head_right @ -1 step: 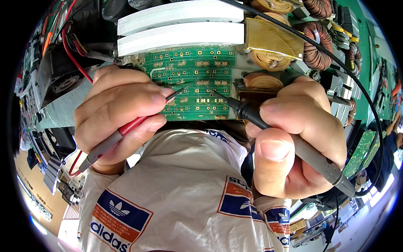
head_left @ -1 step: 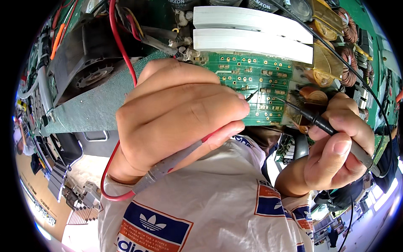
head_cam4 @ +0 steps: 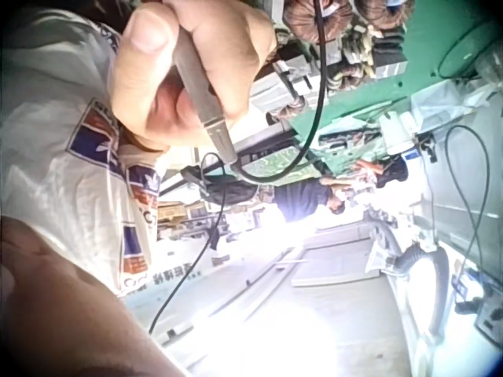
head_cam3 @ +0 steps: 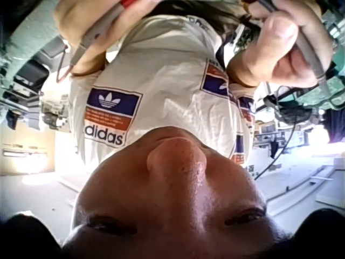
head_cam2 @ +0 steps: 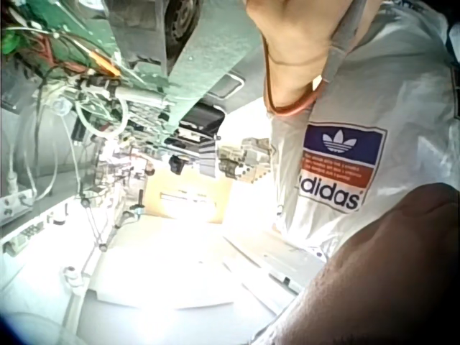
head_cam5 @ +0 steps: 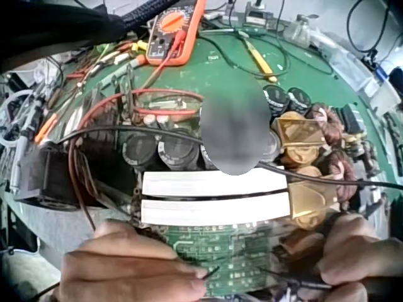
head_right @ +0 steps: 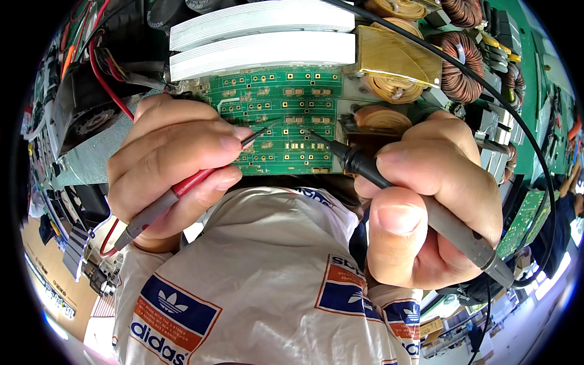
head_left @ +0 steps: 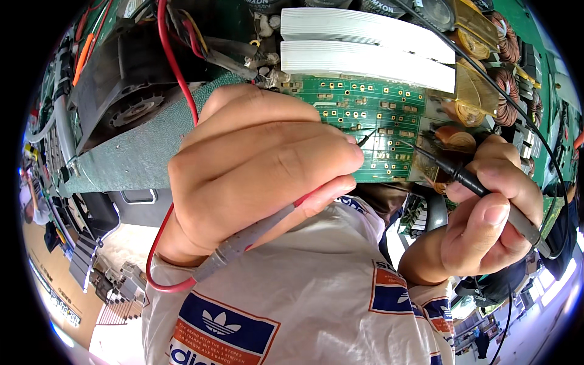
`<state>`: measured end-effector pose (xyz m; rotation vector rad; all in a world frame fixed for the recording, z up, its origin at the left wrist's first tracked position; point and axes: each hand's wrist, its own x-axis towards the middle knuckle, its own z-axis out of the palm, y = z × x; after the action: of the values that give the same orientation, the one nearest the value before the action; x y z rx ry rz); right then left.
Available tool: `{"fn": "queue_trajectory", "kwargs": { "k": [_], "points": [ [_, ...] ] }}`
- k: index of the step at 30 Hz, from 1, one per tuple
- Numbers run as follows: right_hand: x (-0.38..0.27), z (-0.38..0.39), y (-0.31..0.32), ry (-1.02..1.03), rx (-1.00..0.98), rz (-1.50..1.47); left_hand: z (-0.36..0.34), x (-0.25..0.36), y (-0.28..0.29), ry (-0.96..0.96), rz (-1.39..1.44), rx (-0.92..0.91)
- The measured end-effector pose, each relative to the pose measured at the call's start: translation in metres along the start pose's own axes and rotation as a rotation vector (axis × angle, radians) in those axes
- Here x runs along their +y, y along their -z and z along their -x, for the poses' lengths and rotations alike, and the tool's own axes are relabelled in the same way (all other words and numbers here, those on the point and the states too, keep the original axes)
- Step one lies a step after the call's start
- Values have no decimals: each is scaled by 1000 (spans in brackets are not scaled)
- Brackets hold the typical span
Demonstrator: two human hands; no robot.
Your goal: The person uses multimeter probes to test various points on a circuit board while it rests on a workbench.
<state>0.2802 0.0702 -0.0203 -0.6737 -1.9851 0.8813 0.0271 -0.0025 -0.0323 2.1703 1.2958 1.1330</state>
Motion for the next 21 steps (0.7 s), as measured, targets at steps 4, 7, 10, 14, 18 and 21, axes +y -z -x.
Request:
{"fn": "queue_trajectory", "kwargs": {
  "k": [4,7,10,14,18,21],
  "points": [
    [2,1,0,30,-11,23,0,0,1,6,3,-22],
    [2,0,1,28,-38,35,0,1,2,16,0,-33],
    [1,0,-1,18,-37,46,0,1,1,17,-2,-34],
    [0,-1,-2,4,-46,61,0,1,2,15,-3,-41],
    [-3,-2,-3,-23,-42,72,-2,1,2,13,-2,-51],
    [-1,-5,-3,0,-63,88,-2,3,3,32,-8,-51]
  ]
}}
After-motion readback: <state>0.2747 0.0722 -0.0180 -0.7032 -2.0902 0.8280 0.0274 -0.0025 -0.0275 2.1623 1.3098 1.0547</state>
